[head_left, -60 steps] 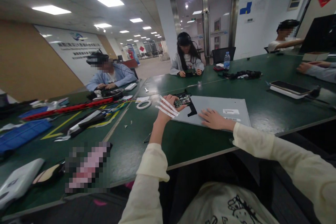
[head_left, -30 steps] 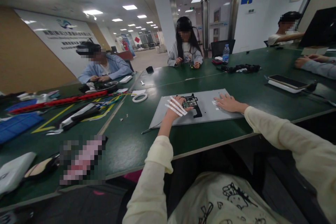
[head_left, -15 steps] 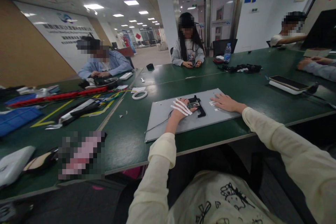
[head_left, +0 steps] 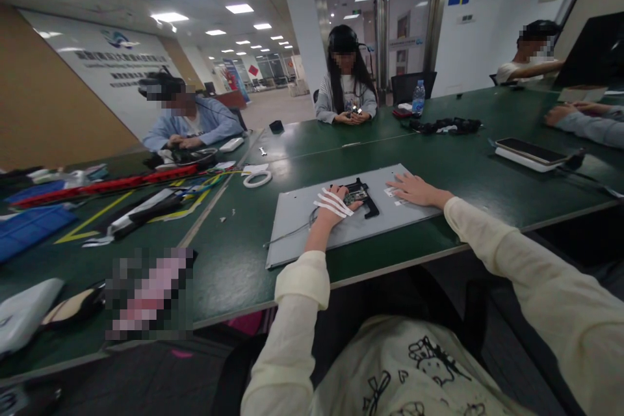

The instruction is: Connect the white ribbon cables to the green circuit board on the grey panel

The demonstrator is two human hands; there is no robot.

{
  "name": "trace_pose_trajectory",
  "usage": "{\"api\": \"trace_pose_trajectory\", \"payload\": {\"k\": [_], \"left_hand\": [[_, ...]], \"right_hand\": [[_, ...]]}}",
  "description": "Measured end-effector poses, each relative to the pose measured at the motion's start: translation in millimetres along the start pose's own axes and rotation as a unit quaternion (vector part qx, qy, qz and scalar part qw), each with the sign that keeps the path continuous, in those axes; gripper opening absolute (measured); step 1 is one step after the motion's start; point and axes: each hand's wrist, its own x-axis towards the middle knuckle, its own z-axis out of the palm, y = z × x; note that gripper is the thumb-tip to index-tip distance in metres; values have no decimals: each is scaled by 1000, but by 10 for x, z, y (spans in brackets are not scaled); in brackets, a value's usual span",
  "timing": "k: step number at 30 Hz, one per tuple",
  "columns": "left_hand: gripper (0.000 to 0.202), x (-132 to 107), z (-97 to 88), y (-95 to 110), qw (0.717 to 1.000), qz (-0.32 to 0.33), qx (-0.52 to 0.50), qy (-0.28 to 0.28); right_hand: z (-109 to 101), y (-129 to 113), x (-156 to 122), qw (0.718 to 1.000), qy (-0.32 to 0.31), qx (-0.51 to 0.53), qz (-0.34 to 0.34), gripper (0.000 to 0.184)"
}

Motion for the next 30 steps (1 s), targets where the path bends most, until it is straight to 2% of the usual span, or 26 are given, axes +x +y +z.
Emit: {"api": "trace_pose_trajectory", "payload": {"k": [14,20,22,25,27,30], "left_hand": [[52,-12,-76,-64,999,35,11,-34],[50,-45,-205,20,997,75,21,-3],[43,-36,-277,67,996,79,27,20],[28,13,-395,154,994,59,60,72],[24,69,-469,223,990,48,79,109],[27,180,-558,341,985,20,74,158]], "right_hand": [[5,-45,37,1000,-2,-4,-11,62],[-43,-96,-14,1000,3,12,5,62],[-97,-173,-45,999,47,20,5,62],[-236,-442,-92,982,173,75,-23,55],[-343,-712,-99,956,240,165,-47,50],[-468,-1128,-28,904,265,326,-72,41]]}}
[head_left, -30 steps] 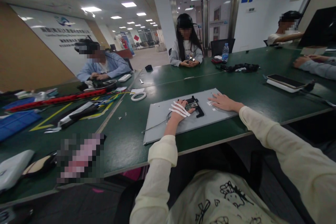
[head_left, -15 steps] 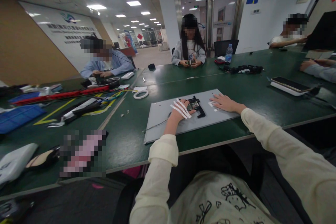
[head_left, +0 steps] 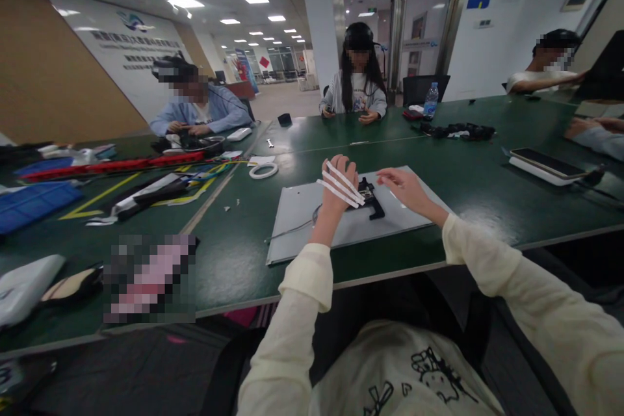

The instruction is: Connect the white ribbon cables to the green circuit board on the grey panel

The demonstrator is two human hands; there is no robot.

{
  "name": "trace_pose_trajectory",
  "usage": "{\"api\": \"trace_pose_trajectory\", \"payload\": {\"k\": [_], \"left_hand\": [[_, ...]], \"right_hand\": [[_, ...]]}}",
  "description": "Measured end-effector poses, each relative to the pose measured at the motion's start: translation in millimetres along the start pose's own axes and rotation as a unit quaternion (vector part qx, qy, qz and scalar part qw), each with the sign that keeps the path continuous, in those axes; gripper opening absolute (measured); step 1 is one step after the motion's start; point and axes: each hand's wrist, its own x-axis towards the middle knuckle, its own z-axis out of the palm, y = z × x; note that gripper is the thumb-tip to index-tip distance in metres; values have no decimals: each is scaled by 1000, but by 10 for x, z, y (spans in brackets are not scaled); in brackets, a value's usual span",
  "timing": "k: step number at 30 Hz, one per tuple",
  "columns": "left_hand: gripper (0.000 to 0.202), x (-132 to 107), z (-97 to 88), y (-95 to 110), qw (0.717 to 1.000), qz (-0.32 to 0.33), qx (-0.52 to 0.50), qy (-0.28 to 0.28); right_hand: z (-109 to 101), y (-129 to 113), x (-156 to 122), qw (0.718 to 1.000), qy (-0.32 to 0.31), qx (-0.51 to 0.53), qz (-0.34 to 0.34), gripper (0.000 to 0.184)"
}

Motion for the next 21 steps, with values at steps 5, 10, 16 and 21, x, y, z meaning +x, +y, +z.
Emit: {"api": "trace_pose_trajectory", "payload": {"k": [5,10,16,21], "left_hand": [[27,153,25,155,997,-75,-17,16],[22,76,236,176,990,-137,9,-18],[20,-23,347,87,989,-136,22,-59],[21,-32,340,74,990,-122,35,-63]], "right_hand": [[346,-210,216,987,10,156,20,33],[621,-115,187,983,42,167,63,29],[713,15,145,973,0,210,100,28],[644,98,210,964,42,224,138,29]]}}
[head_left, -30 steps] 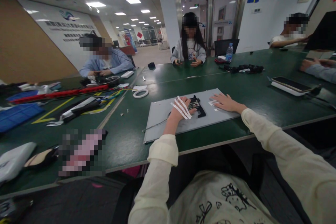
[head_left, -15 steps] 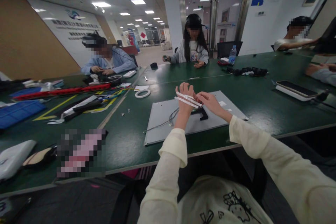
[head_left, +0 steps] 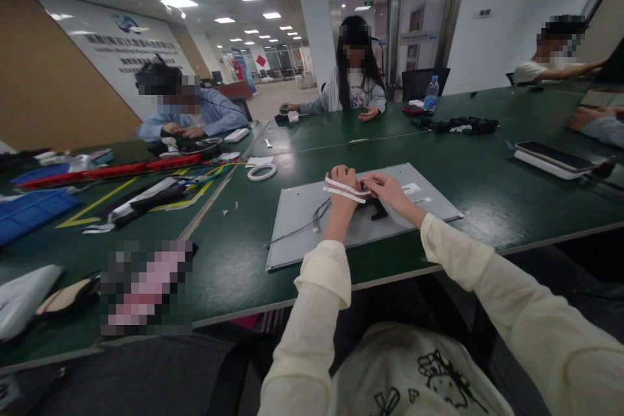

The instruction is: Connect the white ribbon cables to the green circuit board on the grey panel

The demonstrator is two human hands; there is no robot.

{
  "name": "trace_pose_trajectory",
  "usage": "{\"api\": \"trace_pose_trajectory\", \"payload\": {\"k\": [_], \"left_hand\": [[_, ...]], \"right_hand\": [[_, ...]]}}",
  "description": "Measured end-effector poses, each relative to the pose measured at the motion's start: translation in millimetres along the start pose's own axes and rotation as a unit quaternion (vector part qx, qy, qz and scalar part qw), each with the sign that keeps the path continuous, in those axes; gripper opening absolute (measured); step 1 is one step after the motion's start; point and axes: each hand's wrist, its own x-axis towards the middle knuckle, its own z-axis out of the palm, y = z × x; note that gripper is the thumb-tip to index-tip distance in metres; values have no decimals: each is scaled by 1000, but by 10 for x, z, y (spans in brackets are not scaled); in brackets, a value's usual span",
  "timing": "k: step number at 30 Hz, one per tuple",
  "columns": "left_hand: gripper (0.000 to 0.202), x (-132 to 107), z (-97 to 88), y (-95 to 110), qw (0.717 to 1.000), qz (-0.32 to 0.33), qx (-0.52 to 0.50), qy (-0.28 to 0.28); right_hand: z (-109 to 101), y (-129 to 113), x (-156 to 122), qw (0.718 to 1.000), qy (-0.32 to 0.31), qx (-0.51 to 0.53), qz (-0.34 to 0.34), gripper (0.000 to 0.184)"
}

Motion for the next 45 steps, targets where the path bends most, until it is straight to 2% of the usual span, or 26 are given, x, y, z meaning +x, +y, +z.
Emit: {"api": "trace_pose_trajectory", "payload": {"k": [5,11,15,20,22,25,28,30,34,40,45], "left_hand": [[29,-17,2,7,1000,4,-2,-2],[67,-33,-66,-6,998,-26,-24,58],[65,-39,-117,3,997,11,-33,63],[32,-33,-43,-16,997,61,-45,17],[29,-28,8,-47,997,66,-50,6],[30,-22,61,-101,996,70,-56,5],[29,-13,76,-135,995,77,-60,3],[29,-6,69,-135,995,82,-57,-5],[33,-5,21,-85,996,76,-44,-10],[59,-31,-65,-23,999,-32,-12,15],[54,-24,-26,-61,996,-79,4,35]], "right_hand": [[-112,-45,27,992,50,-98,-58,32],[-283,45,78,973,98,-197,-75,34],[-328,77,77,966,92,-229,-76,34],[-277,35,66,977,51,-193,-79,32],[-275,18,68,986,30,-156,-58,30],[-333,-22,67,998,-21,-36,41,35],[-420,-63,54,979,-86,118,145,39],[-449,-65,48,964,-99,170,181,35],[-401,-8,72,971,-75,140,179,33],[-251,-17,214,985,9,118,122,26],[-129,52,338,986,63,110,105,19]]}}
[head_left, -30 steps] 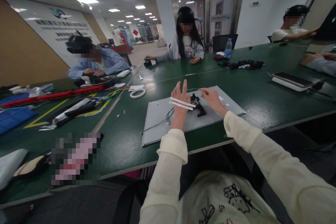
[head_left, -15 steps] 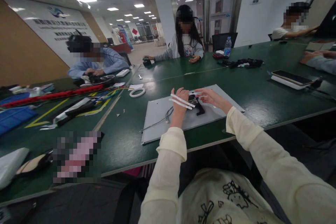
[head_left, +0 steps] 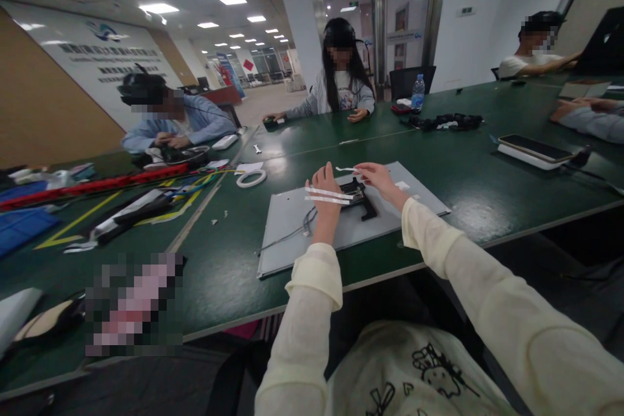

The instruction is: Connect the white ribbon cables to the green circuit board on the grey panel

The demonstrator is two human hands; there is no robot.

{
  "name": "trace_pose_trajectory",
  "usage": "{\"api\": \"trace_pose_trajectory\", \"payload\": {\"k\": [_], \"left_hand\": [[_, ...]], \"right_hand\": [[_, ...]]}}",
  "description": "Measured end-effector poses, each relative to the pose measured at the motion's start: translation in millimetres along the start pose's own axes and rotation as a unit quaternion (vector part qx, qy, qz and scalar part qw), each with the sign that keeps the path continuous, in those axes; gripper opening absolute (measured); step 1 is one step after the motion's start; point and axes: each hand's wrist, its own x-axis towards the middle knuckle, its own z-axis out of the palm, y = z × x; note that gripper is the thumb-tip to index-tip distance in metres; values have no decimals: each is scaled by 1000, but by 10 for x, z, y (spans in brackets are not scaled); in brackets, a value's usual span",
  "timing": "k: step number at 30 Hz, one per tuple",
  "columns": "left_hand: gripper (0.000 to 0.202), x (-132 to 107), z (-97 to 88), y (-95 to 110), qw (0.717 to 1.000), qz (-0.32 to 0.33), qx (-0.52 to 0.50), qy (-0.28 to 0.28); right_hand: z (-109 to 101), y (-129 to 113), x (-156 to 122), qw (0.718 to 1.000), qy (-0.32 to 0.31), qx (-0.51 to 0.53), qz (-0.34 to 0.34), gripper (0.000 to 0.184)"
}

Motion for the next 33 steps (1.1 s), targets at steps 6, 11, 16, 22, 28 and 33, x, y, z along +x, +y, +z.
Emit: {"api": "trace_pose_trajectory", "payload": {"k": [6,11,16,22,28,33], "left_hand": [[45,23,206,-32,999,35,-31,-27],[40,27,385,-79,993,80,-28,-82],[46,45,462,-140,980,139,-23,-143],[44,68,482,-153,967,157,-27,-201],[49,74,463,-128,972,134,-20,-191],[55,66,425,-106,980,108,-11,-166]], "right_hand": [[64,202,71,998,5,11,58,9],[86,212,71,997,23,15,72,8],[87,250,94,996,42,12,75,8],[73,293,129,996,39,9,80,12],[93,275,114,997,40,7,69,11],[96,261,81,999,22,1,30,7]]}}
